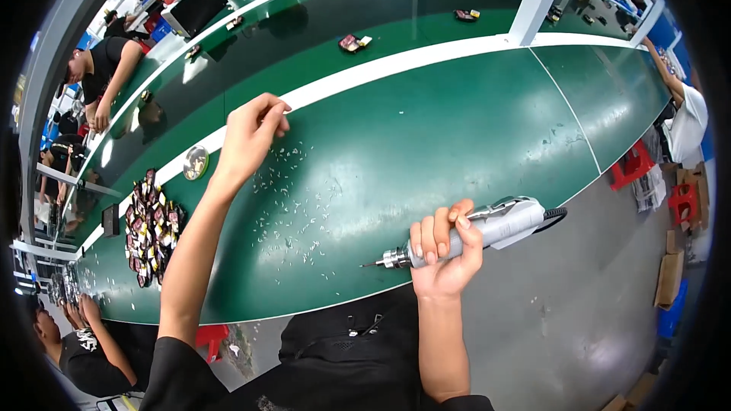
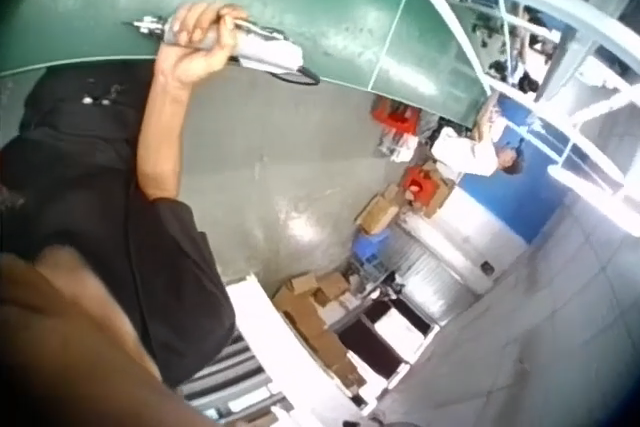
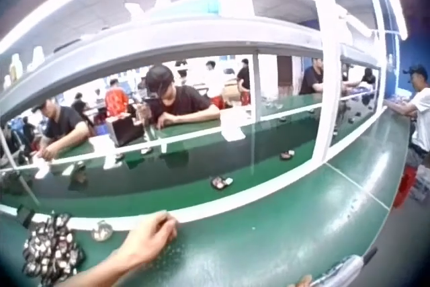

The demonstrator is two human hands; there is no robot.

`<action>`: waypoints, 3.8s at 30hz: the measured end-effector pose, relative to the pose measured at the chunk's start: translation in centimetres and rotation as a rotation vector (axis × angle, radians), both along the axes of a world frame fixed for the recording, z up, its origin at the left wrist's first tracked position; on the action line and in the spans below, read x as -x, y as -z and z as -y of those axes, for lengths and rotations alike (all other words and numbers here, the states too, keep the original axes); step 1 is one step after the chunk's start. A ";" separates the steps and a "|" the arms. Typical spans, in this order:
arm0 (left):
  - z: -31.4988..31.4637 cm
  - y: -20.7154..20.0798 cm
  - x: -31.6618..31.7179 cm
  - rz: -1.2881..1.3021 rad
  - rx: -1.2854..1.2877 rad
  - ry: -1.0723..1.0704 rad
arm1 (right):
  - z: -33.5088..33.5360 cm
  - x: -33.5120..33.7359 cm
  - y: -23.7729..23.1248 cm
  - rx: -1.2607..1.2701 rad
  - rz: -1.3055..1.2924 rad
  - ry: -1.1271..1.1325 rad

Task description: Assembling small electronic components using an electric screwdriver on a factory assembly line.

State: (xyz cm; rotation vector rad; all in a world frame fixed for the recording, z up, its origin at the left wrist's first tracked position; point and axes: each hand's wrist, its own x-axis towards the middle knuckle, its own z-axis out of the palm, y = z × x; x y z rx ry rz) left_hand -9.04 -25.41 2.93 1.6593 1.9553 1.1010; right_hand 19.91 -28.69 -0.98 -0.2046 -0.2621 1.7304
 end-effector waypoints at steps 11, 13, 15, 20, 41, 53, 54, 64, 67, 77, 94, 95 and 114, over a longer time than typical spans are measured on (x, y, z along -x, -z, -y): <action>-16.2 3.1 -2.3 -0.518 -0.071 -0.099 | -0.7 -0.9 0.1 0.000 -0.009 -0.133; -16.1 2.9 -1.8 -0.481 -0.075 -0.002 | -0.5 -0.9 0.1 0.012 -0.014 -0.149; -15.1 2.2 -2.5 -0.355 -0.120 0.062 | -0.4 -1.2 0.2 0.028 -0.015 -0.144; -6.4 1.0 -7.9 -0.296 -0.152 0.399 | 0.0 -2.1 0.6 0.025 -0.035 -0.204; 5.9 1.8 -14.9 -0.406 -0.171 0.638 | 6.5 -2.5 0.3 0.111 0.143 -0.238; 8.4 2.2 -16.2 -0.632 -0.368 0.695 | 7.1 -2.0 1.2 0.153 0.230 -0.175; 8.6 2.1 -16.3 -0.589 -0.310 0.692 | 7.1 -2.1 1.1 0.156 0.235 -0.176; 9.3 1.8 -16.5 -0.737 -0.255 0.721 | 0.8 -7.2 -4.2 -0.416 0.345 -0.242; 9.5 1.5 -16.5 -0.817 -0.203 0.745 | -1.3 -7.0 -5.0 -0.513 0.444 -0.171; 9.5 2.6 -16.2 -0.732 -0.255 0.716 | -3.4 -5.7 -2.2 -0.507 0.489 -0.140; 8.7 3.7 -15.5 -0.538 -0.348 0.734 | -3.8 -4.4 -2.9 -0.716 0.601 -0.373; 8.6 4.0 -15.5 -0.549 -0.382 0.727 | -3.8 -4.3 -3.1 -0.724 0.611 -0.397; 16.4 0.0 -6.2 -0.515 -0.228 0.356 | -2.6 -2.8 -2.3 -0.556 0.109 -0.368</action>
